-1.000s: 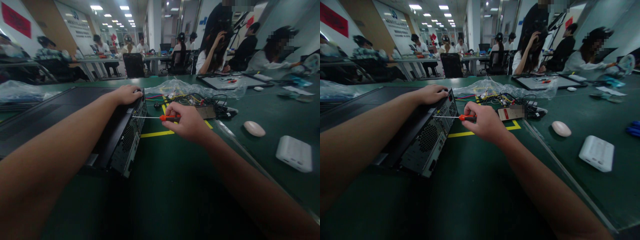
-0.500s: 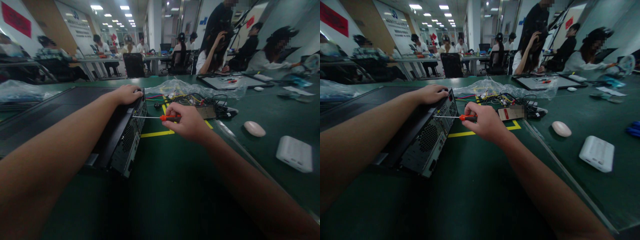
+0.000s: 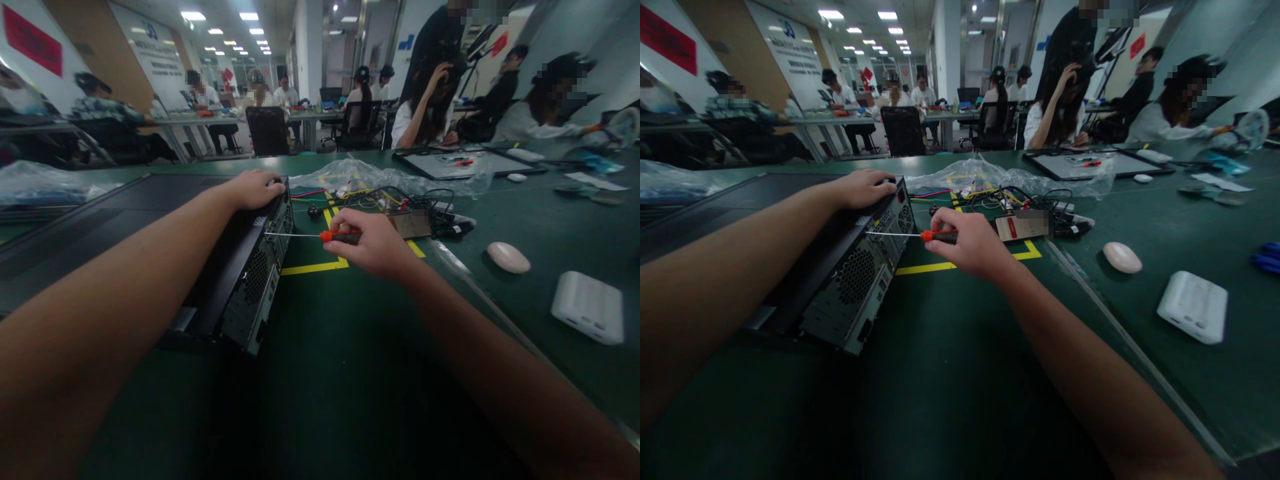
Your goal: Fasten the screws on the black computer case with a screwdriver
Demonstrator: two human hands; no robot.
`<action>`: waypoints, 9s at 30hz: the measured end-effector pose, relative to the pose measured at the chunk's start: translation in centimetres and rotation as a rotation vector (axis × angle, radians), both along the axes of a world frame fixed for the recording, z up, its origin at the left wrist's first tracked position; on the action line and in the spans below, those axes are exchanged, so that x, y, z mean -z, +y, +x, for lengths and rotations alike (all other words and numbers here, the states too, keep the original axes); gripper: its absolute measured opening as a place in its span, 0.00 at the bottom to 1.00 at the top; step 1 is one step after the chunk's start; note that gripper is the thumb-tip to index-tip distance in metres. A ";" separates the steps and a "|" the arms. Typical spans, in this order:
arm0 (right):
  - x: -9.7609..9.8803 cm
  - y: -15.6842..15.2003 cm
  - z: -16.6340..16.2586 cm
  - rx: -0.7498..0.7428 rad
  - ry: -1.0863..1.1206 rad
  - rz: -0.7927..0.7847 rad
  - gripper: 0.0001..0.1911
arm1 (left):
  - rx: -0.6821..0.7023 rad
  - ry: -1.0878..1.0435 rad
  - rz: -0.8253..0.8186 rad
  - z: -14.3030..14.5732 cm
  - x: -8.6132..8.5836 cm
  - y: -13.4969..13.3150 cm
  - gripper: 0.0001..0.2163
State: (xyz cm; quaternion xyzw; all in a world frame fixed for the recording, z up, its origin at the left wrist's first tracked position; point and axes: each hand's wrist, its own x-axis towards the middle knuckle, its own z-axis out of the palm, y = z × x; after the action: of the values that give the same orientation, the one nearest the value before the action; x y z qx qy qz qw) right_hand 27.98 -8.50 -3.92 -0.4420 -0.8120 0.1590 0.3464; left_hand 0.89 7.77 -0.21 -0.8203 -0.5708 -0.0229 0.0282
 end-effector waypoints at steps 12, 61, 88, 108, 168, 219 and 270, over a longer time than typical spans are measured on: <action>-0.2 0.0 0.0 0.000 0.010 0.045 0.11 | 0.011 -0.005 -0.013 0.1 -0.1 -0.1 0.36; -1.3 -1.7 -0.9 0.053 -0.067 0.022 0.11 | -0.007 -0.004 -0.018 0.5 -0.3 -0.7 0.36; -1.1 -1.2 -0.5 0.000 -0.060 0.122 0.10 | -0.004 -0.031 -0.014 0.4 -0.2 -0.5 0.33; -1.1 -1.3 -0.4 0.031 -0.101 0.104 0.12 | -0.005 -0.028 -0.021 0.4 -0.3 -0.5 0.35; -1.3 -1.2 -0.3 0.010 -0.058 0.145 0.10 | 0.004 -0.014 -0.017 0.5 -0.4 -0.7 0.34; -1.2 -1.2 -0.3 -0.003 -0.059 0.134 0.08 | 0.009 -0.019 -0.017 0.5 -0.4 -0.7 0.34; -1.5 -1.2 -0.3 0.032 -0.123 0.090 0.15 | 0.014 -0.033 -0.014 0.0 -0.1 0.0 0.35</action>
State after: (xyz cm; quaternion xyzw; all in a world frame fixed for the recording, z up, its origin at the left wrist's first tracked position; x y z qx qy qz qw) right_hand 27.69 -9.74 -2.41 -0.4478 -0.8309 0.0895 0.3180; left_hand 0.85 7.80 -0.16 -0.8238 -0.5658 -0.0328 0.0130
